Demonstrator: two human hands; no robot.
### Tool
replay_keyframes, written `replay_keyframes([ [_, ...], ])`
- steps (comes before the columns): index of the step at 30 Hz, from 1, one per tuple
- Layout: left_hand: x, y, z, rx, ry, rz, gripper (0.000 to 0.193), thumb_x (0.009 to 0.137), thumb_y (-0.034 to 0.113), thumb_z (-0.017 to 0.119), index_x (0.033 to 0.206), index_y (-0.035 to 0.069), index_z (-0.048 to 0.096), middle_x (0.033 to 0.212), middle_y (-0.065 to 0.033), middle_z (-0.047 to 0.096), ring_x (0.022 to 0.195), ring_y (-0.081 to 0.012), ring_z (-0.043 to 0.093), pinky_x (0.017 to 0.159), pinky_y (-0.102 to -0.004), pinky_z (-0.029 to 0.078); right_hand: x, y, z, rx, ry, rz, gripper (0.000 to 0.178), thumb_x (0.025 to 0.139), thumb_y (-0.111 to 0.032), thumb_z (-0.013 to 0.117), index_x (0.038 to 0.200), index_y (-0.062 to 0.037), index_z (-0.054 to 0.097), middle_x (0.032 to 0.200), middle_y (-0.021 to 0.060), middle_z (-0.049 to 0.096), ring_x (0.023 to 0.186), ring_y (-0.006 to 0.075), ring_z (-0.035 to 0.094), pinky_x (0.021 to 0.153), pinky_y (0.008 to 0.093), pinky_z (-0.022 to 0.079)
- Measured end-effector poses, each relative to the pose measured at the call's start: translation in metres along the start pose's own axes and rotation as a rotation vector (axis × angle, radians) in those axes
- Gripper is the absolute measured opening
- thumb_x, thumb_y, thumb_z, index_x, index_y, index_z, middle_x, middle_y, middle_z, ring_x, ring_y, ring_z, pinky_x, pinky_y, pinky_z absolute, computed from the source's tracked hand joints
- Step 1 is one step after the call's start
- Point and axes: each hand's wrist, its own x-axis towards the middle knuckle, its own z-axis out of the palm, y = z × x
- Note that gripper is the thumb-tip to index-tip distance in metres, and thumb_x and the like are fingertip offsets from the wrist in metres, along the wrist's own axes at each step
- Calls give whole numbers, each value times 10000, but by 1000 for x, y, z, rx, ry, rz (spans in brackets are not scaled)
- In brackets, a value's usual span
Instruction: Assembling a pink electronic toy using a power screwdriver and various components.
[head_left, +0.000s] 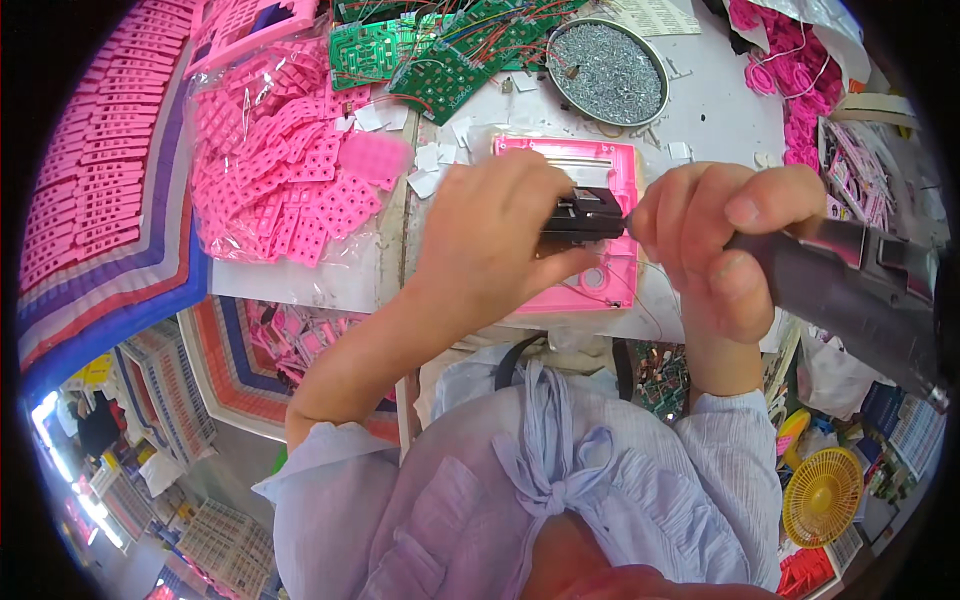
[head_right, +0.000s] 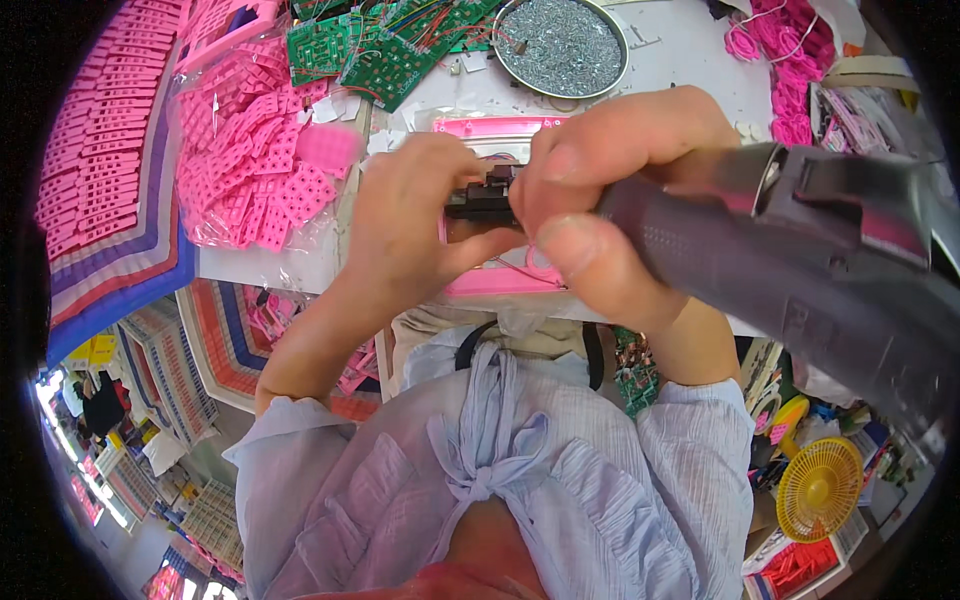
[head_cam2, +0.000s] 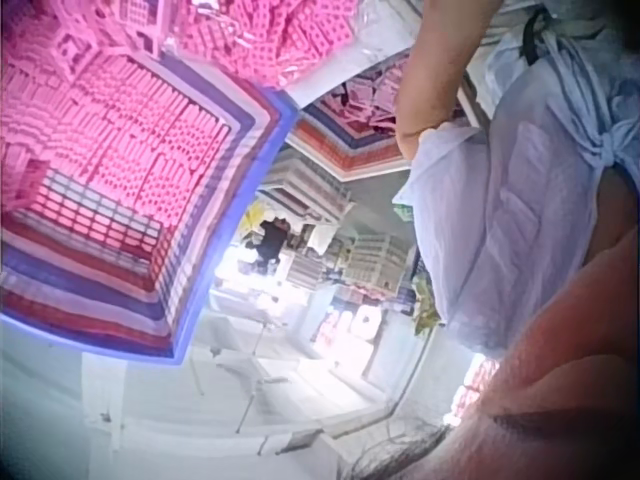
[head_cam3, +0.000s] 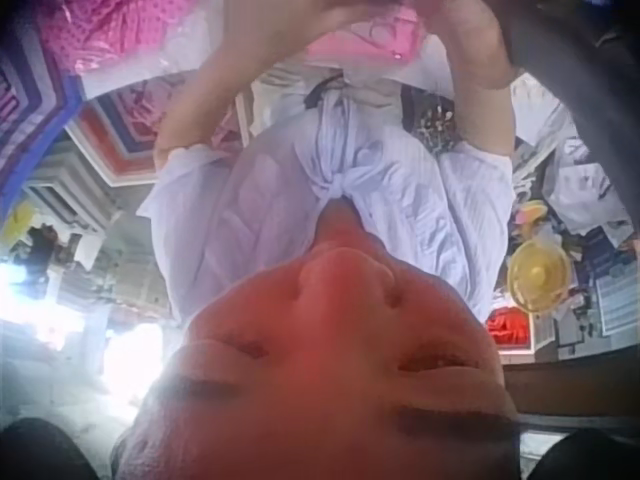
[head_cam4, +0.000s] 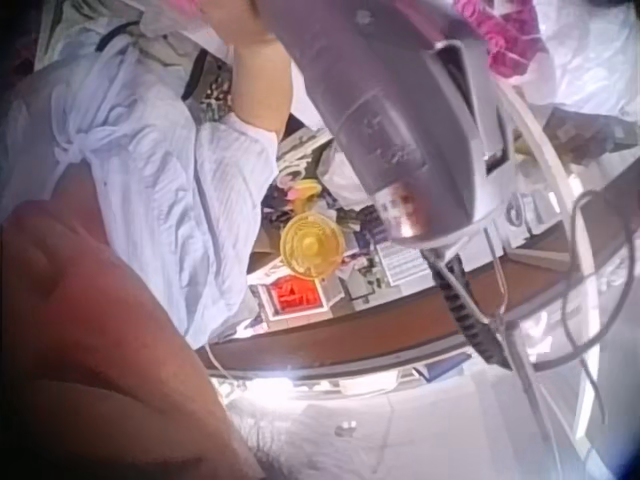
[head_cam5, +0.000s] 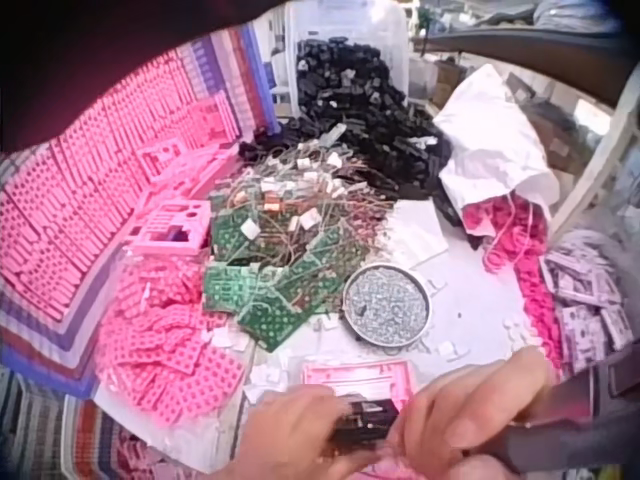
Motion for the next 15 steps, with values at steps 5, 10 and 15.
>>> replay_keyframes([
  [5,-22,-13,1,163,-84,15,464,660,339,842,1038,149,653,910,32,630,860,-195,600,839,-407,326,-1,21,-5,-94,2,-30,297,950,-181,641,1163,-99,452,674,9,470,551,141,447,481,311,388],
  [10,-31,-21,4,157,-62,79,494,646,378,830,1049,157,649,923,42,639,834,-170,591,803,-402,305,-2,29,3,-111,-24,-4,283,943,-161,643,1130,-83,445,640,7,457,536,138,443,476,307,388],
  [15,-32,-23,6,161,-31,89,461,654,380,811,1020,153,647,938,54,634,820,-162,564,842,-411,311,-10,37,-4,-80,-84,19,302,878,-69,706,1088,1,501,880,117,634,723,143,623,657,276,532],
])
